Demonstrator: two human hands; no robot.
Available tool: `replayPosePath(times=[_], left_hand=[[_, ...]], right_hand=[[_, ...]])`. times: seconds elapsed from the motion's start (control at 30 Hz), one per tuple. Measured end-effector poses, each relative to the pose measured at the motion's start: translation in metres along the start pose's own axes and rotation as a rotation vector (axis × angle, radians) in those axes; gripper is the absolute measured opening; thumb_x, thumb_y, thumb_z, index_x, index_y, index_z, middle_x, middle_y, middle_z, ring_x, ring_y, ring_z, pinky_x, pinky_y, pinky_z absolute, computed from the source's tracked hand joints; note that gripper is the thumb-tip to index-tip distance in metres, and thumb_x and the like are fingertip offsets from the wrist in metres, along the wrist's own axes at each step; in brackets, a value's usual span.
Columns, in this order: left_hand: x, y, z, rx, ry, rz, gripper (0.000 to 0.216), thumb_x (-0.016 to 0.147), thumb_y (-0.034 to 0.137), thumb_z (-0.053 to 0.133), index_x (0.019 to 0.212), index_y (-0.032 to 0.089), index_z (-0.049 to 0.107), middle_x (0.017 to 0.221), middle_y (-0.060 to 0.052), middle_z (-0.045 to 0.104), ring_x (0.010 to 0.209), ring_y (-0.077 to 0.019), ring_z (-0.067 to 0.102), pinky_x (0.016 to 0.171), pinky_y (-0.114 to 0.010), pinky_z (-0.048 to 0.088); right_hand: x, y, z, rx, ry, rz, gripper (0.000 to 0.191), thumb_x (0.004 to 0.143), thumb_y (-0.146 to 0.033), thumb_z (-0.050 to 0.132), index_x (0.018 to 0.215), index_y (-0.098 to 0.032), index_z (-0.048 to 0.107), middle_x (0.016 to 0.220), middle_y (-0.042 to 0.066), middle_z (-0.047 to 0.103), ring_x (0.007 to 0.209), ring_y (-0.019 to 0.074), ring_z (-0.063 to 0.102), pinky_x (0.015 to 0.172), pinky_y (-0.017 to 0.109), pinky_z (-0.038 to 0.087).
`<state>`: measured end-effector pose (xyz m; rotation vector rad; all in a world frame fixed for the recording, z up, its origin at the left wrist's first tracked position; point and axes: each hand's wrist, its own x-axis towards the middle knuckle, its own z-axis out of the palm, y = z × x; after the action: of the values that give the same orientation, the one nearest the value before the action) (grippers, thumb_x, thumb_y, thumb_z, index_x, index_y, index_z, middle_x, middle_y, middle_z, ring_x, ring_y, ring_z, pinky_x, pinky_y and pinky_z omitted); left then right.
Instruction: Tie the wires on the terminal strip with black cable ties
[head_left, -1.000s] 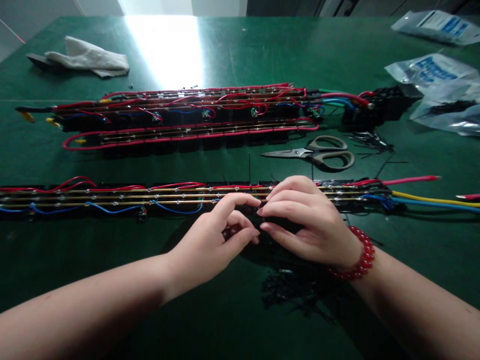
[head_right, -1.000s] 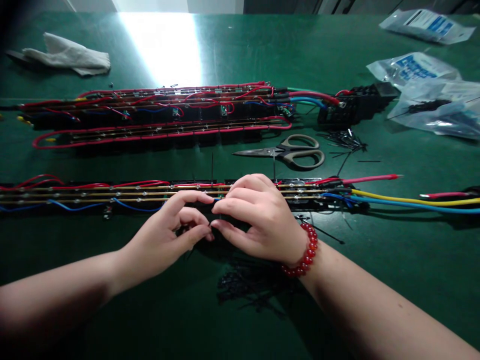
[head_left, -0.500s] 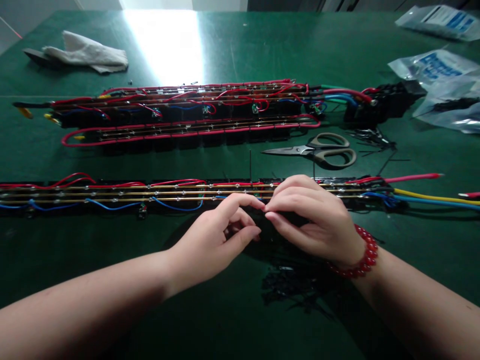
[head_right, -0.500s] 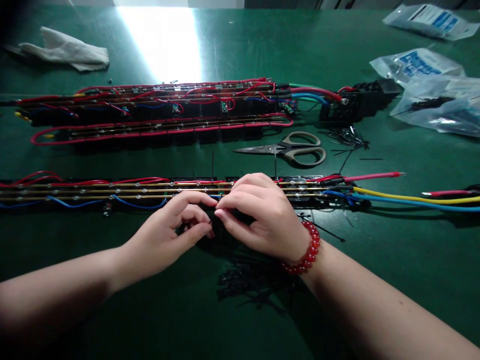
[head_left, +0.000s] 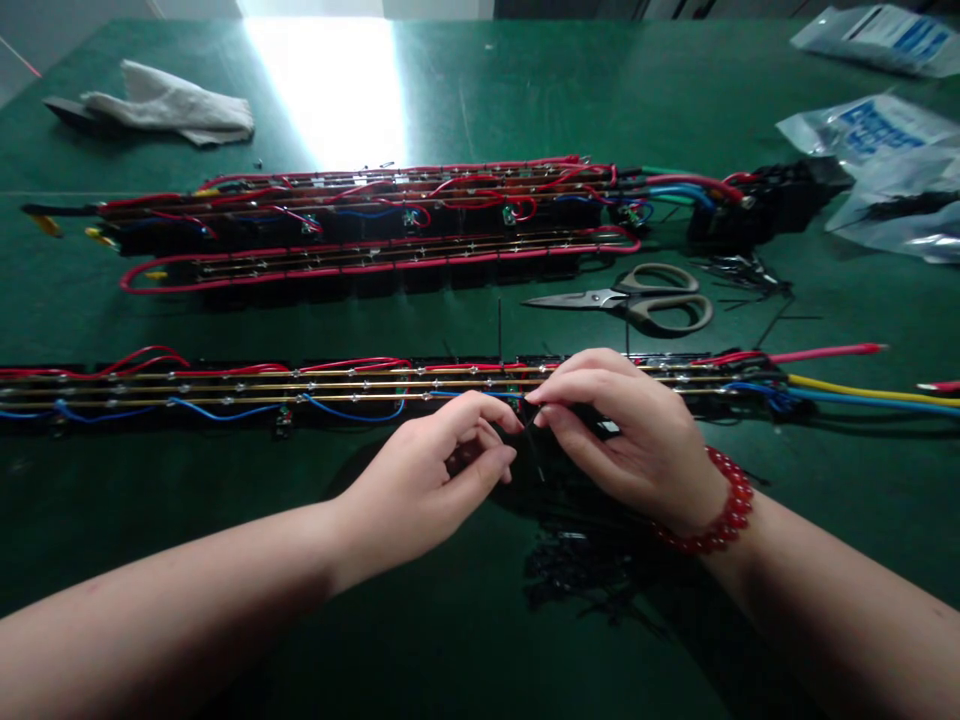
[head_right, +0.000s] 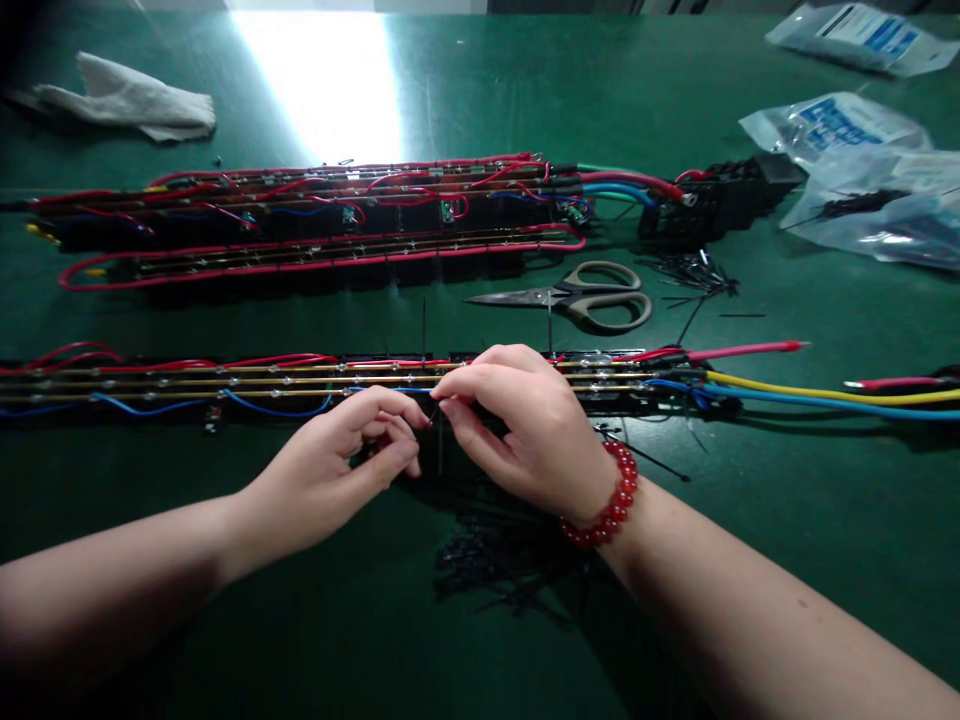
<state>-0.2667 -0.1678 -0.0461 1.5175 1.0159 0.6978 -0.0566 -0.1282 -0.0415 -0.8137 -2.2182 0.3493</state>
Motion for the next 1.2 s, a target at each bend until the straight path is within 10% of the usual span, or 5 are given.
replayPosePath(times=[1.2], left_hand=[[0.0004,0.0005,-0.0003,0.073,0.003,-0.006,0.016,0.093,0.026,0.059,0.108,0.023,0.057,0.079,0.003,0.06,0.074,-0.0107,0.061,0.065,-0.022,0.047]], right_hand=[[0.0009,-0.0008,0.0001,-0.03,-0.038,0.006,0.013,0.091,-0.012,0.056,0.096,-0.021,0.064,0.085,0.004,0.072,0.082,0.0178,0.065,0.076,0.034,0.054]])
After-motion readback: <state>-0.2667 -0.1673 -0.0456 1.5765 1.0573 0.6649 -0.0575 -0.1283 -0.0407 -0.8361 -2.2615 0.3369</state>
